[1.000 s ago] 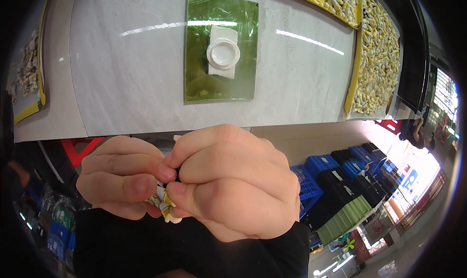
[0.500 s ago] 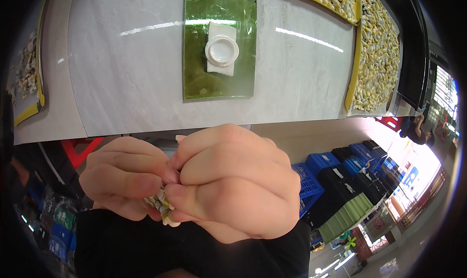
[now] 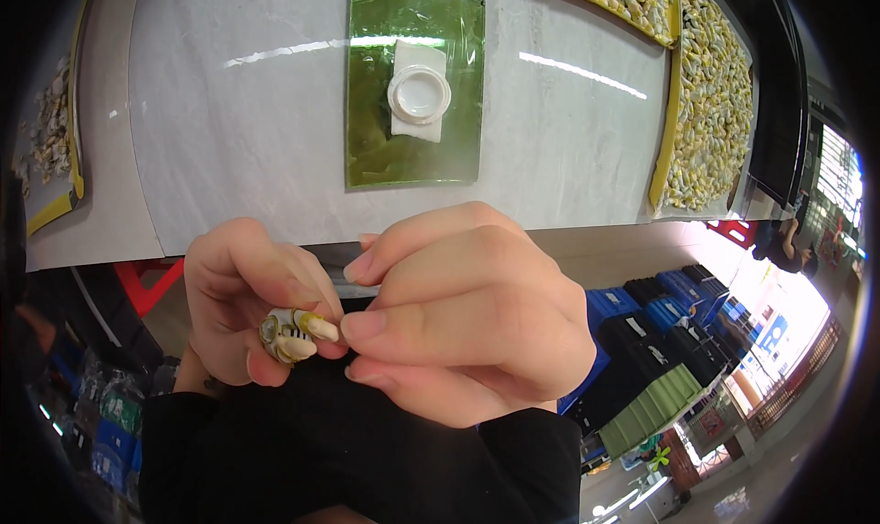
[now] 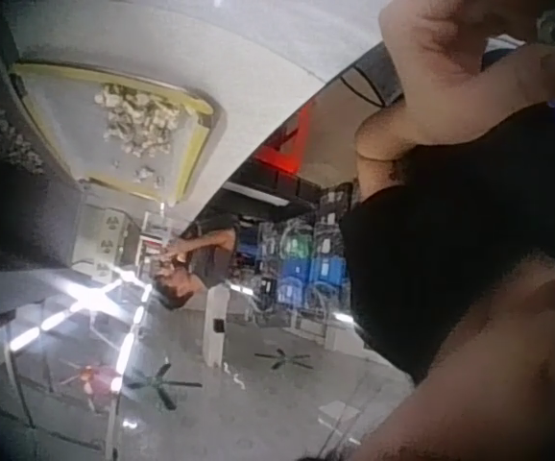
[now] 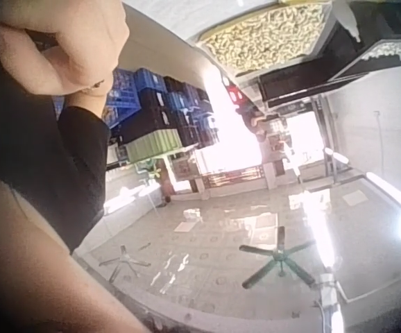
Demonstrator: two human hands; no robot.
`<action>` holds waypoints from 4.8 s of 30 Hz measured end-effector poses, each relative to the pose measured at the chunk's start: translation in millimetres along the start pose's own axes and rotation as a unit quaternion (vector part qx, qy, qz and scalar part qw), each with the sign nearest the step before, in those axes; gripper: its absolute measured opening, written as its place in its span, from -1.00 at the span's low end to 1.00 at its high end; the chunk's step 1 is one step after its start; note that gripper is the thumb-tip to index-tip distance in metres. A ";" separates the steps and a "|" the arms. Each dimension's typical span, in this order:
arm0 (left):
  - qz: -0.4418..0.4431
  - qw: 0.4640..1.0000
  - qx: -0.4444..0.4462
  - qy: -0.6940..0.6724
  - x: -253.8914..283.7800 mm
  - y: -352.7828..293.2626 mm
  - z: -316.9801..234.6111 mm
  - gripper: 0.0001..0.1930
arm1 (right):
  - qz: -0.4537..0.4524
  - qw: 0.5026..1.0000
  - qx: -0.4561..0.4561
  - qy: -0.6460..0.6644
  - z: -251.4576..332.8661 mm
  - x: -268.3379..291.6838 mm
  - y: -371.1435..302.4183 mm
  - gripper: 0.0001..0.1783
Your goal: The person assembles small plastic toy figures by hand, applying glue from a bottle with an applicator to join the plastic toy parts together.
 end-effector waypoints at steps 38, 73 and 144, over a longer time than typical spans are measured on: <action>0.010 0.974 0.221 -0.036 -2.7 2.7 13.0 -0.74 | 0.097 0.982 0.084 -0.135 0.4 -8.2 6.6 -0.51; 0.008 0.941 -0.155 0.300 -2.5 4.0 -10.5 -0.65 | 0.062 0.970 0.177 -0.152 2.3 -13.2 -4.1 -0.77; -0.355 0.363 -0.189 0.840 264.7 161.4 -381.7 -0.65 | -0.134 0.906 0.126 -0.380 10.7 96.6 1.7 -0.85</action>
Point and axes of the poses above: each hand's wrist, its own y-axis towards the middle knuckle, its own x-axis out of the back of the hand, z = x × y, the point moved 4 cm from there along y, towards the middle knuckle, and after that the axes turned 4 degrees about x, right-handed, at the moved point
